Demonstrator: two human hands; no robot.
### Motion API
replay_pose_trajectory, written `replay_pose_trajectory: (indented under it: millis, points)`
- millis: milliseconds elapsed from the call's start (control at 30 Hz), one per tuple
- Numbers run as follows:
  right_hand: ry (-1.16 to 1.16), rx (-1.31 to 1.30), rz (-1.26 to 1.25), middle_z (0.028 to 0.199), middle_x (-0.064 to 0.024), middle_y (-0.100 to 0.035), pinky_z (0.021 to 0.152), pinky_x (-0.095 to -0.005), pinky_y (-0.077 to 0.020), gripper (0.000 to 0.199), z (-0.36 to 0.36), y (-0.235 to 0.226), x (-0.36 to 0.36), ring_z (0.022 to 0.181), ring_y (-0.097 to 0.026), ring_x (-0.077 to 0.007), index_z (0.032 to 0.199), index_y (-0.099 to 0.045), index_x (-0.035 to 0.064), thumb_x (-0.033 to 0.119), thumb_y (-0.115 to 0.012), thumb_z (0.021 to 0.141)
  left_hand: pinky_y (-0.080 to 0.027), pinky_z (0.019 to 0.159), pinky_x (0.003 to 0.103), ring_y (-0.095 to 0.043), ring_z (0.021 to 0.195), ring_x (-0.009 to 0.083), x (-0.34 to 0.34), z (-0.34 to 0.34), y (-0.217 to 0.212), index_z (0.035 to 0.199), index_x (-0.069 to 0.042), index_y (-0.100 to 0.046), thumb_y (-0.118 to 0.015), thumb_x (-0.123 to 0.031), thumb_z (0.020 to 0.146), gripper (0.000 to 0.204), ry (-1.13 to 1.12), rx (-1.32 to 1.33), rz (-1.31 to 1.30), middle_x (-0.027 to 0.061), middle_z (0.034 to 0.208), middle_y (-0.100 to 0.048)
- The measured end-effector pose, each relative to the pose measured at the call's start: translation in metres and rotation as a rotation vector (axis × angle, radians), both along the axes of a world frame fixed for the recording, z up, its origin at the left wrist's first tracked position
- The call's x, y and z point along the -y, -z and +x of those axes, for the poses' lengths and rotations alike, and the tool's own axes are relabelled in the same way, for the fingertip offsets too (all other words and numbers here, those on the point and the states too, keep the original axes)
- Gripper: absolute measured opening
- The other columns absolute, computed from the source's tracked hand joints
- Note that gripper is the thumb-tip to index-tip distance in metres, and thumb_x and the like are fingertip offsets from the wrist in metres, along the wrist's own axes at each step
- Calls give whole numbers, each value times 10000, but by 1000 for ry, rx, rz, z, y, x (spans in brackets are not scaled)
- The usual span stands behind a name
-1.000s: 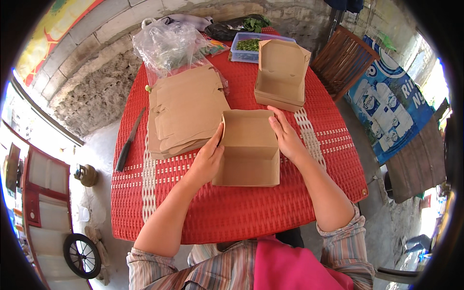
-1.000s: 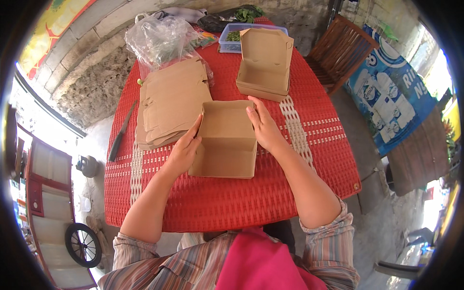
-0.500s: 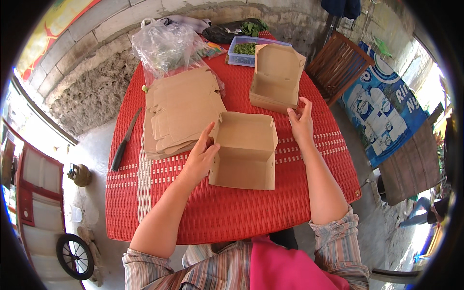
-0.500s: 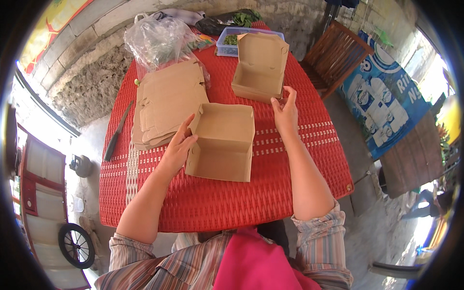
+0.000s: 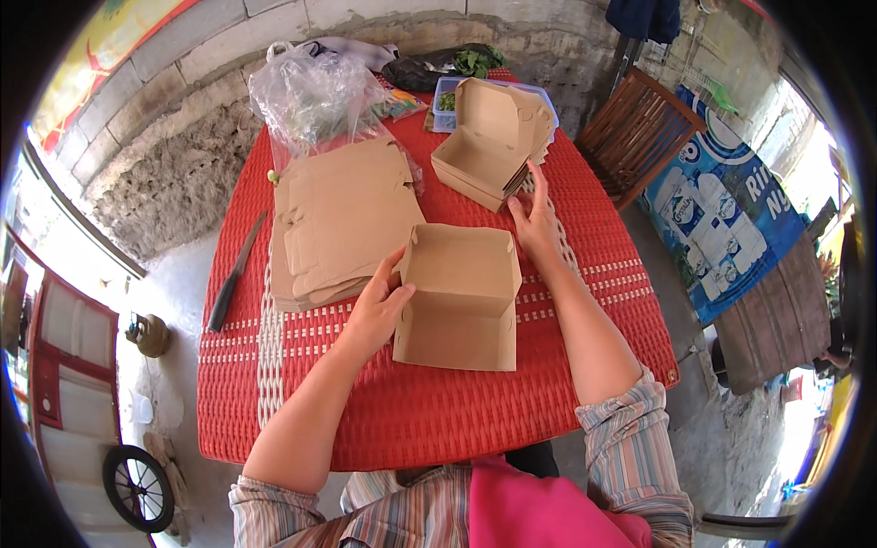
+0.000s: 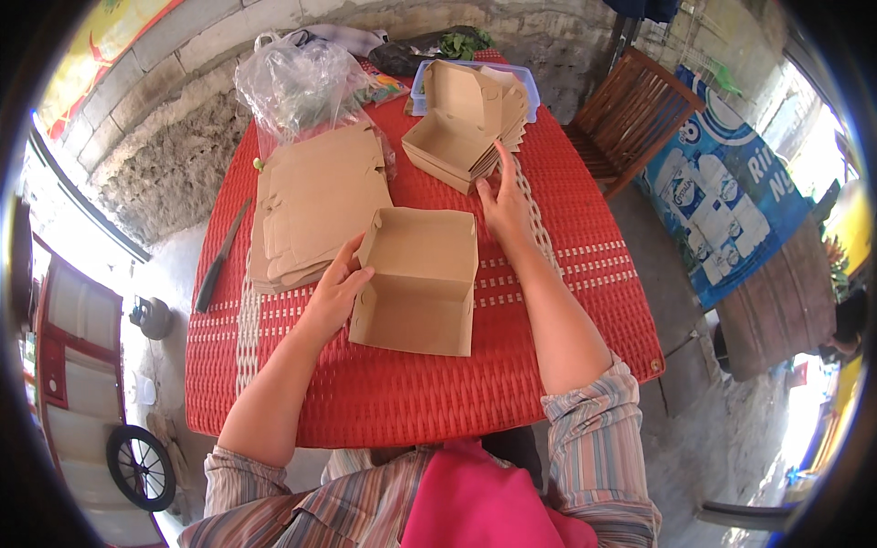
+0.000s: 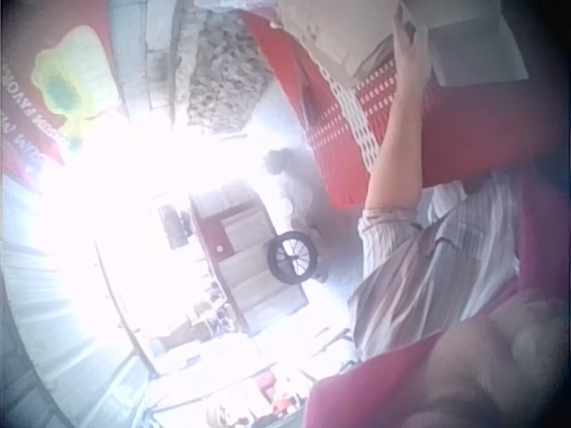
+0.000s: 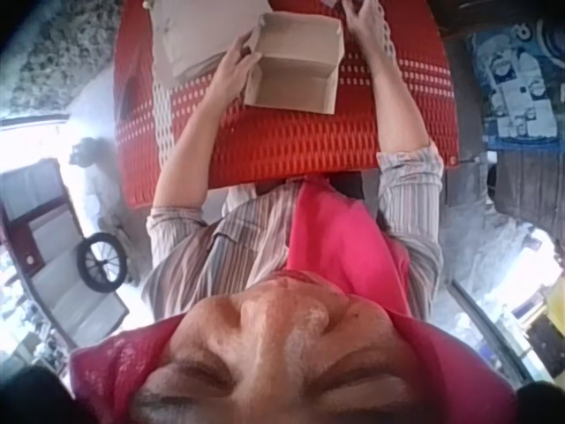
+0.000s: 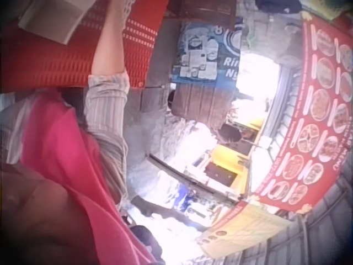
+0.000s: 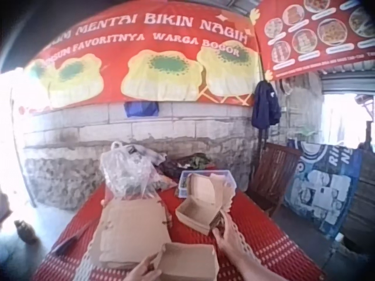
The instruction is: The person assembles flat cardboard pieces into small rectangular boxes by hand. They fold the cardboard along pre-scored lines, tuck the flaps into slots, and secure the structure to form a finished box. The person repeats this process for multiple units, stacking the completed boxes on the table.
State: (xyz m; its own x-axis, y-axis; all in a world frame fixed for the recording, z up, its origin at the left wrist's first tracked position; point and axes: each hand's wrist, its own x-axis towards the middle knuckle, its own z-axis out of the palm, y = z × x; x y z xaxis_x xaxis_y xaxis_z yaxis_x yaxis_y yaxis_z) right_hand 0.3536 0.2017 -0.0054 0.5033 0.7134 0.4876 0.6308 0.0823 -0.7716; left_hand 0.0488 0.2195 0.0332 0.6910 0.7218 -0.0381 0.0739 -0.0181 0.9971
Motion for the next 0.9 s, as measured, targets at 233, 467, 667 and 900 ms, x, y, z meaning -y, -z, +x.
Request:
replay_pose_trajectory:
  millis: [233, 467, 667, 900]
  points:
    - [102, 444, -3, 1122, -215, -598, 846, -479, -519, 486, -8, -5, -3, 957, -640, -405, 1349, -475, 167, 404, -625, 952, -365, 1102, 332, -502, 1297, 200, -3, 2, 8, 1560, -3, -230, -467, -48, 1034, 578, 37, 88, -48, 169, 1396, -542]
    - [30, 518, -29, 949, -203, -579, 735, -501, -515, 288, -22, -12, 15, 860, -624, -413, 1165, -545, 96, 222, -643, 926, -377, 1084, 318, -521, 1267, 191, -2, 1, 6, 1558, 6, -228, -470, -41, 1028, 585, 29, 64, -33, 162, 1367, -563]
    - [-43, 595, -20, 903, -171, -610, 728, -466, -522, 218, -18, -9, 16, 871, -638, -389, 1149, -562, 50, 89, -589, 936, -382, 1070, 313, -529, 1239, 182, -3, 0, 8, 1555, 10, -232, -478, -40, 1021, 590, 33, 80, -27, 155, 1345, -575]
    - [10, 494, -29, 1072, -188, -657, 782, -485, -518, 182, -2, -6, -2, 958, -645, -393, 1163, -554, 39, 81, -515, 990, -396, 1038, 306, -539, 1188, 172, -4, 1, 10, 1552, -2, -252, -498, -42, 1008, 598, 2, 64, -15, 137, 1283, -589]
